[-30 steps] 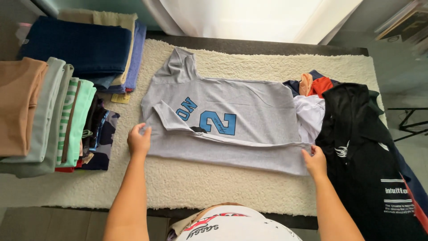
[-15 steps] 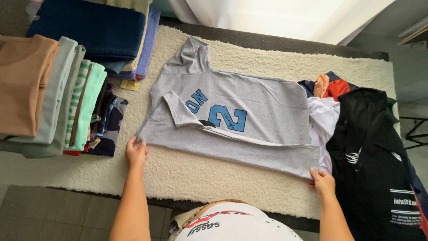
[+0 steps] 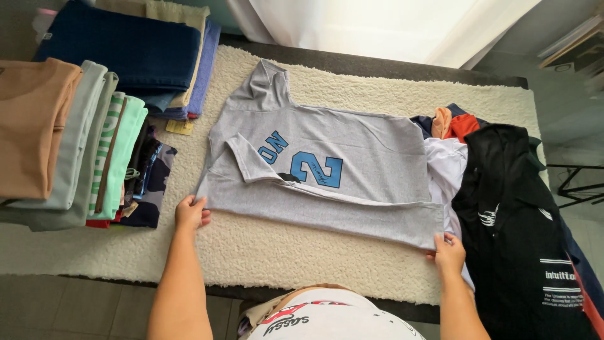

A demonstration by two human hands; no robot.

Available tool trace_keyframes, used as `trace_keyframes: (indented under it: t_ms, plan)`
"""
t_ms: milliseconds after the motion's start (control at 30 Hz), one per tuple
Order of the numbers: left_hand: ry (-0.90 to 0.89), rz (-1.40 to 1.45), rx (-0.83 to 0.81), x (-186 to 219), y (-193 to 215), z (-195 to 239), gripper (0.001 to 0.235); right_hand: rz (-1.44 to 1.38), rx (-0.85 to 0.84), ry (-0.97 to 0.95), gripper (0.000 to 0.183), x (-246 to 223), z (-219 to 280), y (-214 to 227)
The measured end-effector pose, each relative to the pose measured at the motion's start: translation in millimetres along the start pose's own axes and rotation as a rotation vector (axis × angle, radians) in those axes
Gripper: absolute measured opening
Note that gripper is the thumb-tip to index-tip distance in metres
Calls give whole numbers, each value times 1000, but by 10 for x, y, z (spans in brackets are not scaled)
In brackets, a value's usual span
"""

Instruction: The person folds a brown t-shirt, a gray t-shirt, and a black t-shirt on a white rug. Each shirt is smoothed, folded into a compact rectangle, and placed on a growing stack to the left.

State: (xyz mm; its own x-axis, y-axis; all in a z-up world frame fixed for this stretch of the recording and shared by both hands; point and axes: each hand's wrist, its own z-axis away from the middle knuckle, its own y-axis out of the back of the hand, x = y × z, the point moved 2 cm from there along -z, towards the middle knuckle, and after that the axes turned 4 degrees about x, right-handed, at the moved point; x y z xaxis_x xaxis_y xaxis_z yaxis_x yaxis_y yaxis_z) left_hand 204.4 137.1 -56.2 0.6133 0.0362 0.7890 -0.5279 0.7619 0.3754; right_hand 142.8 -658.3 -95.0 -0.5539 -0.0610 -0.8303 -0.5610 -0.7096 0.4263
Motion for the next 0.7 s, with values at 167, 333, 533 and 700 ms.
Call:
trace_keyframes:
  t_ms: [167,333,533,700]
  plan:
    - [95,8,-111,12,67,-46,36,0,44,81,31,3,50,1]
    - [165,90,-153,191,149,120,36,-131,-7,54,37,-95,173,35]
    - [129,-47,-142,186,101,10,54,-18,-202,-70,35,-99,100,109]
    - [183,-33,-173,352,145,153,33,34,-442,-392,38,-533,483,160]
